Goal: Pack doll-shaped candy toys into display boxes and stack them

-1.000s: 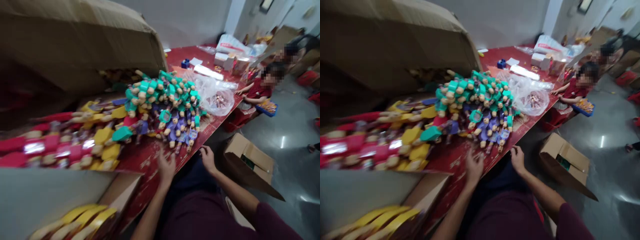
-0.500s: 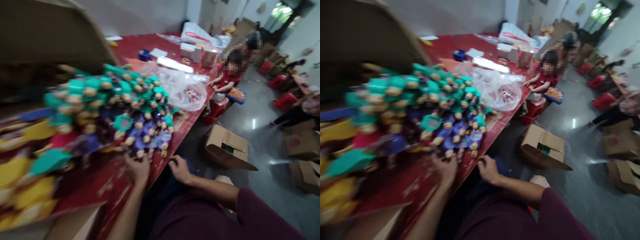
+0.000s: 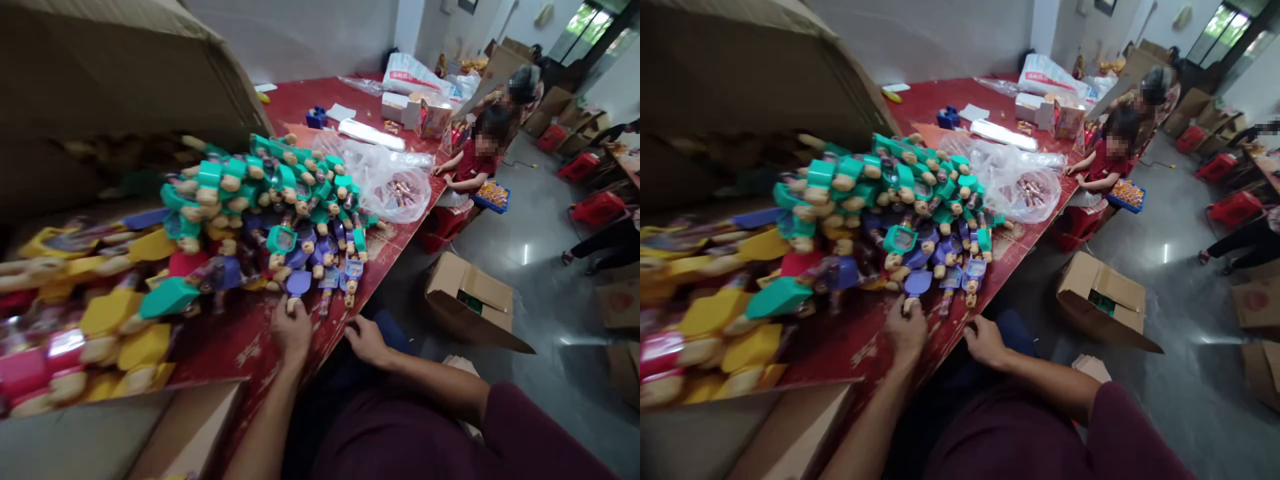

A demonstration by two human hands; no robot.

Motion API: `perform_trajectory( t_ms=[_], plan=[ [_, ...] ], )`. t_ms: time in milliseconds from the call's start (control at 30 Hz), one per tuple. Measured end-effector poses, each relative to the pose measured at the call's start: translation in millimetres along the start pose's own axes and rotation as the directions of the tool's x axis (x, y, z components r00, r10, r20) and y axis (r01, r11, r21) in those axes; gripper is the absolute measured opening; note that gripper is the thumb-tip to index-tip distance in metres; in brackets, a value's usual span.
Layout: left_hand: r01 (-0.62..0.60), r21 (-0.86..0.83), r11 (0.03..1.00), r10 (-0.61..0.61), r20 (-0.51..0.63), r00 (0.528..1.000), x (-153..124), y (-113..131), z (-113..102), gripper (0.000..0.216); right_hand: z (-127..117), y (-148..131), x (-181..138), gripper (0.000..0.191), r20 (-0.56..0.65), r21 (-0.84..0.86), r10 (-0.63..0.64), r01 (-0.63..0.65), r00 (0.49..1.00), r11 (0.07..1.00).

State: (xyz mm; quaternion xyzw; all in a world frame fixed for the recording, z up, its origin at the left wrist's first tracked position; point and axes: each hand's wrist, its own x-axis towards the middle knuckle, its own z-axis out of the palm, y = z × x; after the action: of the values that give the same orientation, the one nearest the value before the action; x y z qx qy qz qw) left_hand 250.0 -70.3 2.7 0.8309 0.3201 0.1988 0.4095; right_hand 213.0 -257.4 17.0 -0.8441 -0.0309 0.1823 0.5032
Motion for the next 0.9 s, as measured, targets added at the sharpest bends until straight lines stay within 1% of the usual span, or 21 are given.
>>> perform_trajectory(
  t_ms=[100, 200, 267, 333, 433, 500, 567, 667, 733, 833, 900],
  plan=[
    [-0.073, -0.025, 0.997, 0.072, -0.043, 0.996, -9.6, -6.6, -10.1, 0.05, 4.7, 1.1, 8.8, 0.022, 0.003, -0.018, -0.012, 0.013, 1.0, 1.0],
    [-0.084, -0.055, 0.995, 0.08, -0.08, 0.994, -23.2, -14.3, -19.7, 0.049, -0.2, 2.1, 13.1, 0.023, 0.007, -0.034, -0.039, 0.039, 0.999, 0.999],
    [-0.059, -0.075, 0.995, 0.05, -0.119, 0.992, -36.1, -17.4, -26.4, 0.047, -9.0, 4.5, 11.0, 0.023, 0.02, -0.042, -0.057, 0.058, 0.998, 0.997],
    [-0.031, -0.115, 0.993, 0.016, -0.132, 0.991, -52.3, -17.7, -34.2, 0.047, -19.4, 8.5, 5.2, 0.023, 0.03, -0.049, -0.068, 0.07, 0.997, 0.996],
    [0.056, -0.219, 0.974, -0.078, -0.093, 0.993, -77.3, -16.4, -45.4, 0.052, -30.5, 14.5, -2.5, 0.028, 0.036, -0.066, -0.089, 0.091, 0.995, 0.994],
    [0.112, -0.26, 0.959, -0.136, -0.075, 0.988, -90.3, -17.4, -51.0, 0.055, -31.1, 14.6, -1.7, 0.031, 0.048, -0.082, -0.128, 0.131, 0.991, 0.988],
    [0.14, -0.269, 0.953, -0.167, -0.082, 0.983, -100.1, -19.9, -55.5, 0.054, -25.2, 8.8, 4.5, 0.033, 0.069, -0.103, -0.186, 0.193, 0.98, 0.976],
    [0.159, -0.292, 0.943, -0.192, -0.091, 0.977, -111.6, -24.7, -60.4, 0.054, -5.5, -10.3, 22.8, 0.035, 0.102, -0.144, -0.268, 0.281, 0.958, 0.949],
    [0.173, -0.318, 0.932, -0.213, -0.095, 0.972, -117.4, -28.0, -61.5, 0.057, 10.7, -25.5, 39.3, 0.035, 0.126, -0.229, -0.278, 0.3, 0.952, 0.926],
    [0.191, -0.338, 0.922, -0.236, -0.099, 0.967, -123.9, -33.0, -60.7, 0.057, 29.3, -43.9, 59.9, 0.035, 0.146, -0.355, -0.248, 0.285, 0.958, 0.89],
    [0.193, -0.303, 0.933, -0.231, -0.092, 0.969, -127.2, -36.2, -60.1, 0.056, 34.7, -50.3, 63.8, 0.034, 0.142, -0.36, -0.258, 0.293, 0.956, 0.886]
  ],
)
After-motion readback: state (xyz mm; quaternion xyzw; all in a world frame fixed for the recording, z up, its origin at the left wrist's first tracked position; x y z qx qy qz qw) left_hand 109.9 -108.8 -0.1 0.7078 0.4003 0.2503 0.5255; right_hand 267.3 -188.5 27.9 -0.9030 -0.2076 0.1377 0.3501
